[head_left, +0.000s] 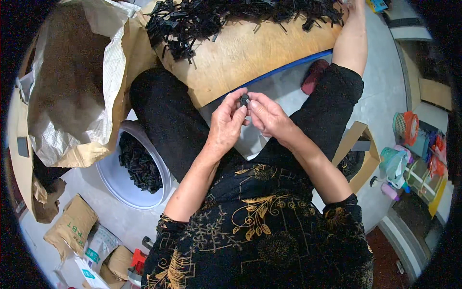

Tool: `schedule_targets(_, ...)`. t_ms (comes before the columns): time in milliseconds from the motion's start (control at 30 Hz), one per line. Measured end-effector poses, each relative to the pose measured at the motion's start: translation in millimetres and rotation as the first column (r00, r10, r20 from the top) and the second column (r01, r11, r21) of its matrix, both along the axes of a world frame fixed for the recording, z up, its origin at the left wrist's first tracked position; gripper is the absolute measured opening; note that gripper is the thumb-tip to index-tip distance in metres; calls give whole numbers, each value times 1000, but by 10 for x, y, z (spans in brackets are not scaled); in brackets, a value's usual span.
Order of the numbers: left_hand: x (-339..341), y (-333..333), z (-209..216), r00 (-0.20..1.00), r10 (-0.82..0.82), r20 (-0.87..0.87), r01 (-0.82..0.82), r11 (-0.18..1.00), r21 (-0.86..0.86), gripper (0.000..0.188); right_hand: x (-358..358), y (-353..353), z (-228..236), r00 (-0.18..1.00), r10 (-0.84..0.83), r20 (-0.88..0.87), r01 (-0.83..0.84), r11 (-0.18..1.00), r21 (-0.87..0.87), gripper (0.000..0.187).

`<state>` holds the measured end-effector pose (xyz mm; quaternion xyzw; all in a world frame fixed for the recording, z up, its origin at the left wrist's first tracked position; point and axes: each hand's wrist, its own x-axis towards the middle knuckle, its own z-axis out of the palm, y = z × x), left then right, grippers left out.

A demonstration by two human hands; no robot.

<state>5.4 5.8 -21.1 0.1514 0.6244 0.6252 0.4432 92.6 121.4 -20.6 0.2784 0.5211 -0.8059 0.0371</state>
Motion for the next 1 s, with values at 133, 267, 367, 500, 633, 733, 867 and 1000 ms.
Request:
schedule_targets(133, -2, 21, -27, 999, 34, -23, -34, 999, -8, 34, -61, -17, 27, 1000, 21, 16, -21, 999, -37, 32)
schedule_targets(267, -7, 38, -26, 987, 44, -155, -52, 998, -43, 33, -99, -6, 53, 997, 49, 51, -49, 999, 3, 31)
schedule_targets(367, -11, 40, -66, 986, 70, -151, -79, 995, -56, 33, -119, -18, -20, 996, 43, 75, -47, 997, 62, 29)
schedule_targets(500, -42, 43, 5, 969, 60, -240, -93, 987, -129, 34, -181, -36, 37, 991, 33, 131, -42, 997, 65, 29)
schedule_targets(633, -56, 46, -98, 876, 40, -481, -120, 983, -137, 35, -239, -19, -120, 994, 66, 88, -78, 985, 151, 29)
schedule_targets(733, -47, 53, -151, 808, 56, -586, -159, 979, -125, 35, -291, 101, -241, 991, 112, 69, -125, 960, 249, 27)
schedule_targets(867, -33, 63, -174, 959, 53, -278, -107, 977, -184, 32, -543, 749, 42, 692, 715, 99, -686, 610, 395, 29)
schedule_targets(1000, -67, 120, -196, 956, 219, 197, -221, 975, -12, 33, -832, 1132, -20, 918, 364, 156, -208, 107, 972, 31)
